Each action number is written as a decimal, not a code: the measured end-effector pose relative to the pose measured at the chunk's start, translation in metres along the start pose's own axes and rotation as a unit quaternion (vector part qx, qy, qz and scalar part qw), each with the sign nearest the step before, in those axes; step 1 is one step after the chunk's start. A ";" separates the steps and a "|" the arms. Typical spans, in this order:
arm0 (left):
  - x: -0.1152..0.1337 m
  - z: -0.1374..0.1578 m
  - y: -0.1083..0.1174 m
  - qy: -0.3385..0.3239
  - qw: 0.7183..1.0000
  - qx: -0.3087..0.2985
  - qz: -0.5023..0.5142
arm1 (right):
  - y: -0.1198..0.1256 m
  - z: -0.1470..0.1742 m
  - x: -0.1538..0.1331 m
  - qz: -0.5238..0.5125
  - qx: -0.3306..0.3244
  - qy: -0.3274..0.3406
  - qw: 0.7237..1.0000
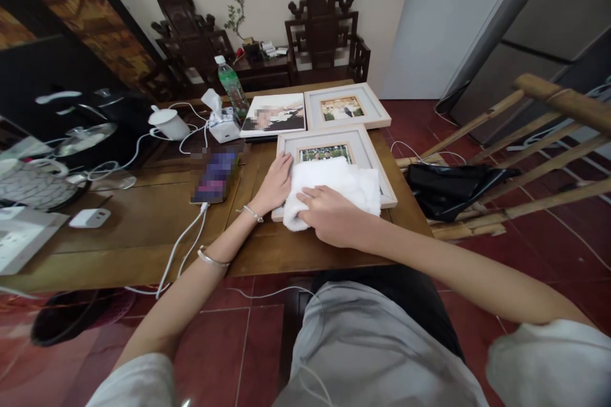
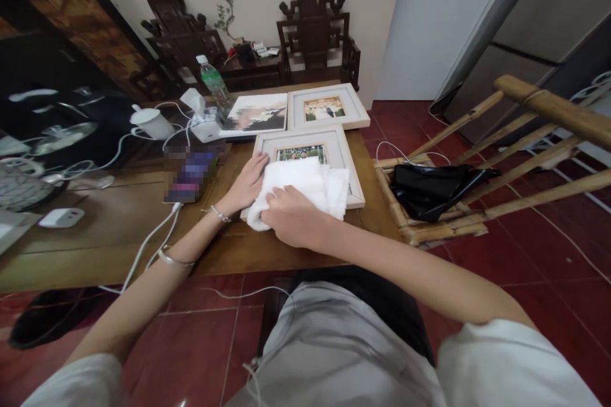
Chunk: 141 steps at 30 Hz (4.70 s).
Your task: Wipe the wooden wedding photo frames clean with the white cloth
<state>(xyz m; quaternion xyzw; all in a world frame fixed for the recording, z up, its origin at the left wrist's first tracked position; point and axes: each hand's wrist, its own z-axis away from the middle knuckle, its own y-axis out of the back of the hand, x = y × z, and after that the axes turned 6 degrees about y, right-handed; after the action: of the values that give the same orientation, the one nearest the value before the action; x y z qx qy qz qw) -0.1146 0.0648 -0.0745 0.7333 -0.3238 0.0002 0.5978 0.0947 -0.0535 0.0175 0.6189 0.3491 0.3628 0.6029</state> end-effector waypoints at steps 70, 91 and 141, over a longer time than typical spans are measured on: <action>0.013 0.000 0.003 -0.009 1.000 -0.012 -0.013 | -0.002 -0.038 0.155 0.179 -0.024 -0.167 0.969; 0.015 0.000 0.002 -0.007 1.000 0.024 0.006 | 0.029 0.110 0.065 0.059 -0.082 -0.125 0.987; 0.013 0.001 0.005 -0.016 0.999 -0.013 -0.045 | 0.004 0.012 0.074 0.086 -0.085 -0.157 0.980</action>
<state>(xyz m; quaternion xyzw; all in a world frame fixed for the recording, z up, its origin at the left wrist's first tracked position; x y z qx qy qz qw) -0.1075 0.0574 -0.0653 0.7391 -0.2997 -0.0425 0.6017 0.1414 0.0052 0.0232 0.6420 0.1633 0.3399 0.6676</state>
